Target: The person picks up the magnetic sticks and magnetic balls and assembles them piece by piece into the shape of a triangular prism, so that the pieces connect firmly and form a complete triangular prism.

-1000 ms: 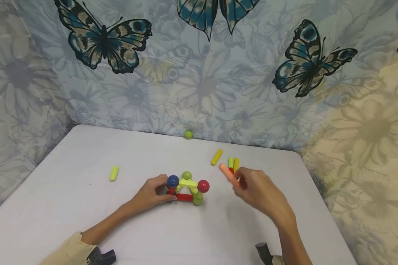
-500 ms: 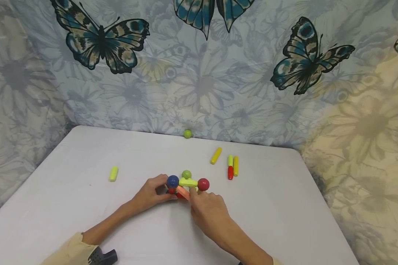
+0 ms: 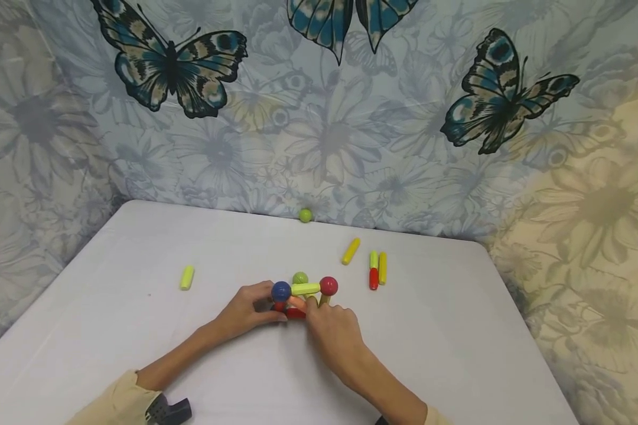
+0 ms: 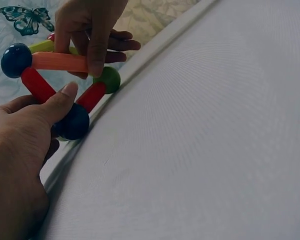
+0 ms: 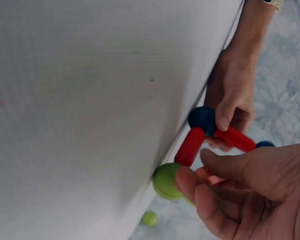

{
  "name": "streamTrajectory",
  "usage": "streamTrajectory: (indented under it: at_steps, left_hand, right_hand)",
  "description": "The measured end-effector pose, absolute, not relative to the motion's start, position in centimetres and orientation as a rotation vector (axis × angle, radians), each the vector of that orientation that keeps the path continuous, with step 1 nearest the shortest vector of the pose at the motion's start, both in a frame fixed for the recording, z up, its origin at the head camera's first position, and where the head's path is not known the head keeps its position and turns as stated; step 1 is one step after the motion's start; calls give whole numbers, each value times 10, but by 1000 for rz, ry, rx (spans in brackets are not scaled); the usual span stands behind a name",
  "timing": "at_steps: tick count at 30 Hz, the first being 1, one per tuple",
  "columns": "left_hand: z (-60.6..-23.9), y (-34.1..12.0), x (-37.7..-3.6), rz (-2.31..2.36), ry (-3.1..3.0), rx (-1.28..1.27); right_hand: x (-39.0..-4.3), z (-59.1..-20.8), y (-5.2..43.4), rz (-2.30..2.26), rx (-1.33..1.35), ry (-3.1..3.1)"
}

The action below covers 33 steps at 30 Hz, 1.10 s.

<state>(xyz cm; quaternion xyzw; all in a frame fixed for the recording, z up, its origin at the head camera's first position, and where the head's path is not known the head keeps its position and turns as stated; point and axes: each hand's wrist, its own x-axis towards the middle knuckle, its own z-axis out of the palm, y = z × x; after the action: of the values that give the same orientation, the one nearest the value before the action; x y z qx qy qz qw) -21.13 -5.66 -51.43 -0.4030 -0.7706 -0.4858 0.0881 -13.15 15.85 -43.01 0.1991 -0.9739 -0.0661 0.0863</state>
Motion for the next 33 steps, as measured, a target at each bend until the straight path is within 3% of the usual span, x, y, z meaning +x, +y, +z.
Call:
streamTrajectory:
  at_steps: [11, 21, 28, 33]
  left_hand:
    - [-516, -55, -212, -1473, -2299, -1213]
    - [-515, -56, -212, -1483, -2312, -1104]
    - [-514, -55, -211, -1499, -2387, -861]
    - [-514, -51, -209, -1520, -2435, -1071]
  right_hand:
    - [-145, -431, 166, -50, 587, -2979]
    - [-161, -406, 209, 843, 486, -3204]
    - [-179, -428, 219, 1175, 839, -3210]
    - [-163, -427, 203, 1158, 1111, -3202]
